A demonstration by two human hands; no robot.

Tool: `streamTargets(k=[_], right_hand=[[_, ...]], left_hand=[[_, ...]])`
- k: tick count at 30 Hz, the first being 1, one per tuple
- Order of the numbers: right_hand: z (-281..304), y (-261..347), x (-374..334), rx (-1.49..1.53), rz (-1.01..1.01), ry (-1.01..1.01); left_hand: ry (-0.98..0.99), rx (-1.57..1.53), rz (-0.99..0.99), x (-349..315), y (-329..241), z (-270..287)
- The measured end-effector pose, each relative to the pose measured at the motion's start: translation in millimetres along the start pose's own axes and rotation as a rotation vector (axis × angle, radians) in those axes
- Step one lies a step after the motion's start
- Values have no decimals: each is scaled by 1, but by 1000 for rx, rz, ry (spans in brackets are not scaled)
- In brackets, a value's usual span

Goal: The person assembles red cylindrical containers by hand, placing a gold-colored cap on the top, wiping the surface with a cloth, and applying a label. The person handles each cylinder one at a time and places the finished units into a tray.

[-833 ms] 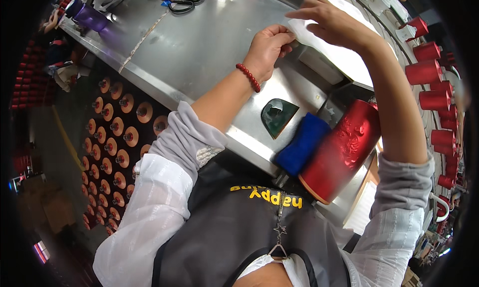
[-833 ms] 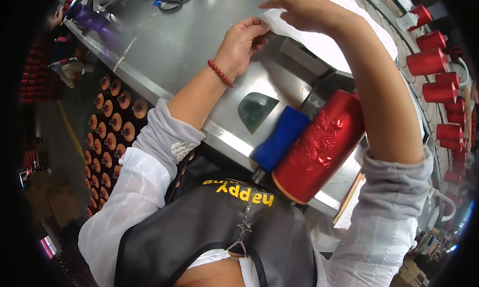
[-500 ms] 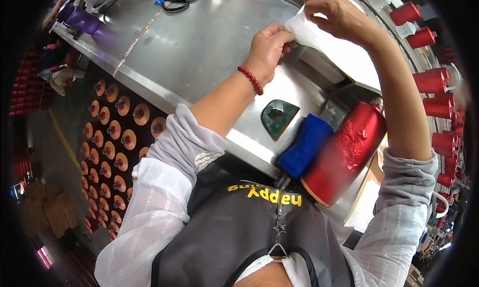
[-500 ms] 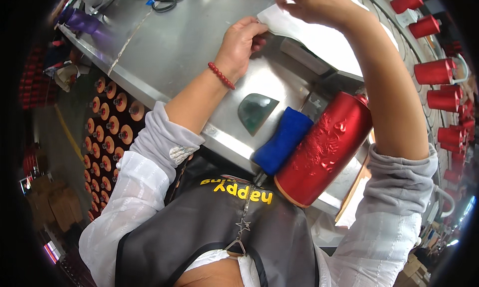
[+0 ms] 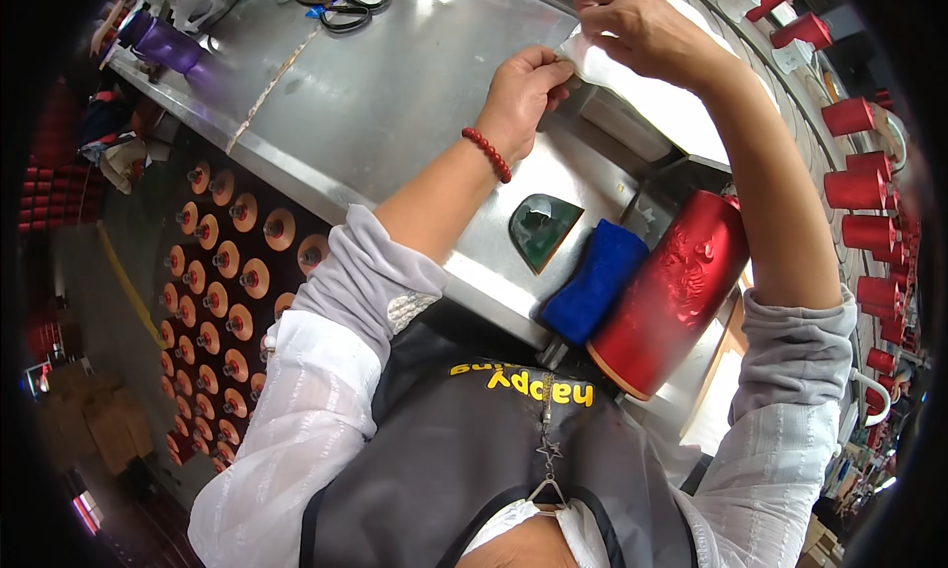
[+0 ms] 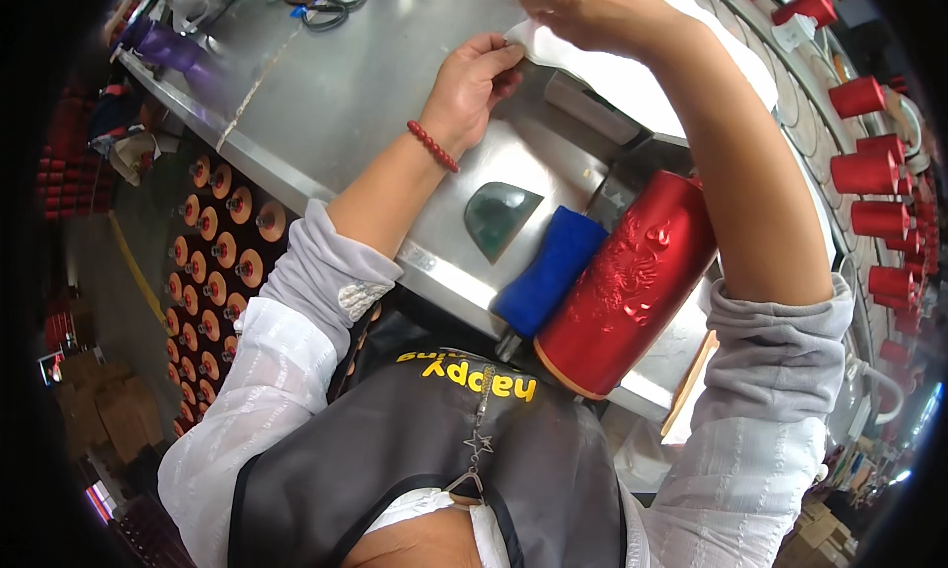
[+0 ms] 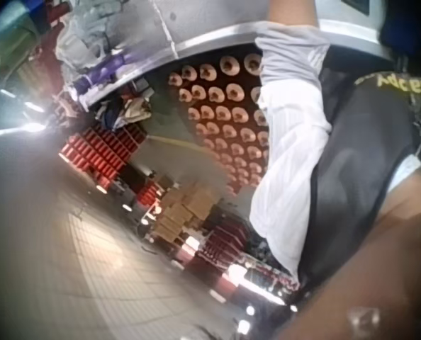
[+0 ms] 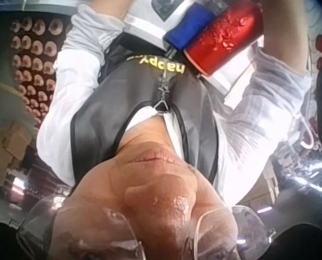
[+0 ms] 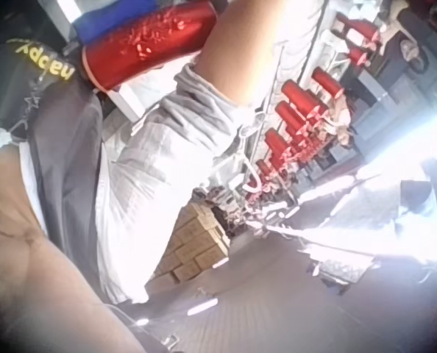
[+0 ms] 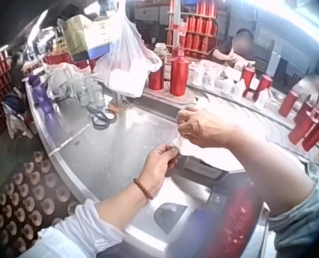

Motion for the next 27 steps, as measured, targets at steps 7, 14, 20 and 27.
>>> streamTargets(k=[7, 14, 20, 27], right_hand=[[35, -49, -99, -98, -306, -84], [38, -53, -206, -12, -691, -137], [29, -46, -215, 37, -704, -280], [17, -39, -147, 178, -548, -357]], left_hand=[[-87, 56, 53, -3, 4, 3], [-108, 1050, -1213, -7, -59, -37], [385, 1334, -1104, 35, -46, -114], [200, 997, -770, 46, -30, -95]])
Point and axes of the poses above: each hand's wrist, its own x-axis towards the middle knuckle, its own z-axis out of the back of the hand, y = z × x, the point moved 3 cm from there along x, towards the middle knuckle, and after that the axes turned 3 degrees about -y, right-handed, at the moved point
